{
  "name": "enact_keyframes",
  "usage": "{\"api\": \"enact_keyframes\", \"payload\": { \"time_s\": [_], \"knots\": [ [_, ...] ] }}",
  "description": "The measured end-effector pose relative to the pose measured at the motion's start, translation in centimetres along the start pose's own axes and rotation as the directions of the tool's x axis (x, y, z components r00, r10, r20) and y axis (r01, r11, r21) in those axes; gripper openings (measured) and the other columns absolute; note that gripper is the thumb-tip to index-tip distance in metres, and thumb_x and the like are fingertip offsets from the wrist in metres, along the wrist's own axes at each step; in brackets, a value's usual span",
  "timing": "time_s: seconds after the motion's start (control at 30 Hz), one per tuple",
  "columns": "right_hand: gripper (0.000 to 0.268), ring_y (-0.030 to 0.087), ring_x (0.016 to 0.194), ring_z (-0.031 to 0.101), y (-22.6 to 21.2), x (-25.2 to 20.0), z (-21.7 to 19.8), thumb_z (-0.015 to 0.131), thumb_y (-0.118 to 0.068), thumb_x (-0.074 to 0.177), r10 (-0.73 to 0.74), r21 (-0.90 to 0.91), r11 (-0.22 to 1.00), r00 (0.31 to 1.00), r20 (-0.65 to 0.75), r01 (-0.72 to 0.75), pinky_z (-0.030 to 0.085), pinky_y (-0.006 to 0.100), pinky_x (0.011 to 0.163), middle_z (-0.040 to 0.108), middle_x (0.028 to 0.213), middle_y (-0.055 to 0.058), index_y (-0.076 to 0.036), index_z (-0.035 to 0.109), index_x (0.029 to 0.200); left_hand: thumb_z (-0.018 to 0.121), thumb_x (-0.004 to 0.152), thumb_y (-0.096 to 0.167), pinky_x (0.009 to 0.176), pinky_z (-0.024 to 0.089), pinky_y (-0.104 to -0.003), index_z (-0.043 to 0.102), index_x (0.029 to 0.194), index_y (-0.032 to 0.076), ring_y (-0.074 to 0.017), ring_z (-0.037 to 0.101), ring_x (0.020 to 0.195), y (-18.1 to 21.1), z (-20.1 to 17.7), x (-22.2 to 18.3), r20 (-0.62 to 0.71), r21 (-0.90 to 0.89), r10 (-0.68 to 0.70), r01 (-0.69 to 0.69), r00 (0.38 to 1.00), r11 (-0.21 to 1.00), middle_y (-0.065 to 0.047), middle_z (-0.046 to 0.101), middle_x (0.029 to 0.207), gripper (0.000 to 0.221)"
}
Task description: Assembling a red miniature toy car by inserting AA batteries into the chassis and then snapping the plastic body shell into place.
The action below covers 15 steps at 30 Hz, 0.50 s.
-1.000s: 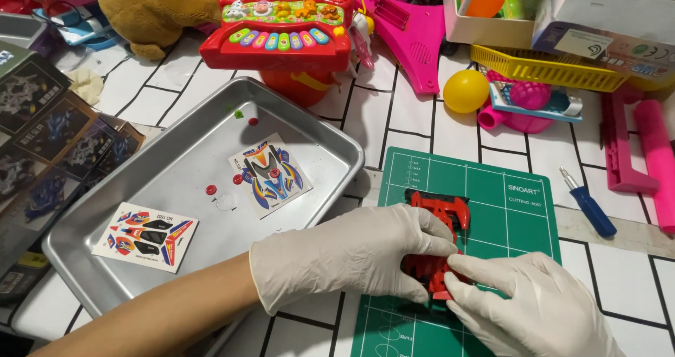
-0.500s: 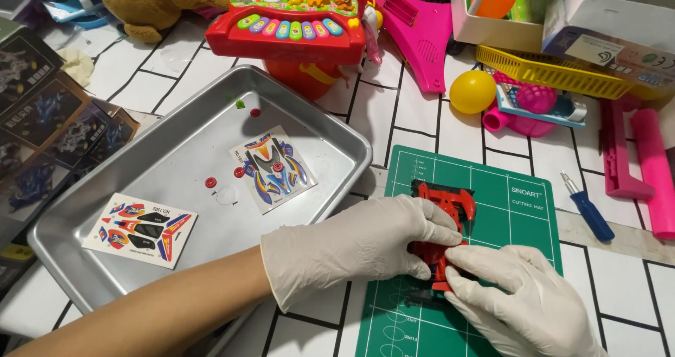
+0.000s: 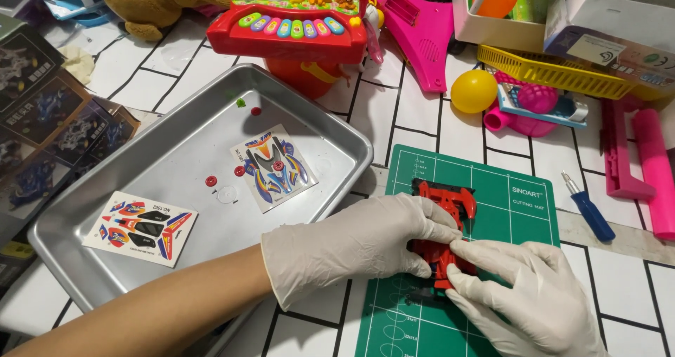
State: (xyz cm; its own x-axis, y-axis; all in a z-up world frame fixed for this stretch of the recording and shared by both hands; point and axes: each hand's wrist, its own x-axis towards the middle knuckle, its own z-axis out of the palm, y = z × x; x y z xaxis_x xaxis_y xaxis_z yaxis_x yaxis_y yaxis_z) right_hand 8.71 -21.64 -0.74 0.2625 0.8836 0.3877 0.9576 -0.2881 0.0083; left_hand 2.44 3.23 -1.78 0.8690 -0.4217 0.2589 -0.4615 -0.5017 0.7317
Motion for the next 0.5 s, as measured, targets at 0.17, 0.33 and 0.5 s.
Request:
{"api": "enact_keyframes", "payload": {
  "time_s": [0.17,0.33,0.5],
  "knots": [
    [0.008,0.019,0.106,0.073,-1.1,0.6,-0.7,0.070,-0.040,0.089,-0.048,-0.099,0.994,0.998,-0.043,0.043,0.041,0.037,0.081,0.075,0.121,-0.005,-0.035,0.072,0.095,0.084,0.075,0.010,0.103,0.053,-0.037,0.068,0.129,0.011,-0.0278,0.067,0.122,-0.5,0.6,0.1,-0.006,0.004,-0.014,0.014,1.000,1.000,-0.010,0.068,0.134,0.057],
    [0.006,0.017,0.103,0.072,-2.2,1.6,-1.8,0.065,-0.031,0.096,-0.104,-0.124,0.988,0.987,-0.124,0.089,0.041,0.035,0.084,0.075,0.118,-0.008,-0.027,0.070,0.096,0.085,0.074,0.013,0.102,0.053,-0.037,0.067,0.133,0.013,-0.0274,0.066,0.124,-0.7,0.9,0.0,0.005,0.027,-0.053,0.053,0.999,0.998,-0.010,0.066,0.137,0.062],
    [0.006,0.015,0.102,0.072,-0.7,1.1,-1.0,0.068,-0.032,0.094,-0.149,-0.127,0.983,0.983,-0.103,0.135,0.041,0.035,0.083,0.076,0.117,-0.009,-0.031,0.072,0.098,0.087,0.074,0.012,0.102,0.054,-0.038,0.067,0.132,0.013,-0.0287,0.067,0.122,-0.8,1.0,0.0,-0.028,0.042,-0.020,0.021,0.999,0.999,-0.010,0.067,0.135,0.061]
  ]
}}
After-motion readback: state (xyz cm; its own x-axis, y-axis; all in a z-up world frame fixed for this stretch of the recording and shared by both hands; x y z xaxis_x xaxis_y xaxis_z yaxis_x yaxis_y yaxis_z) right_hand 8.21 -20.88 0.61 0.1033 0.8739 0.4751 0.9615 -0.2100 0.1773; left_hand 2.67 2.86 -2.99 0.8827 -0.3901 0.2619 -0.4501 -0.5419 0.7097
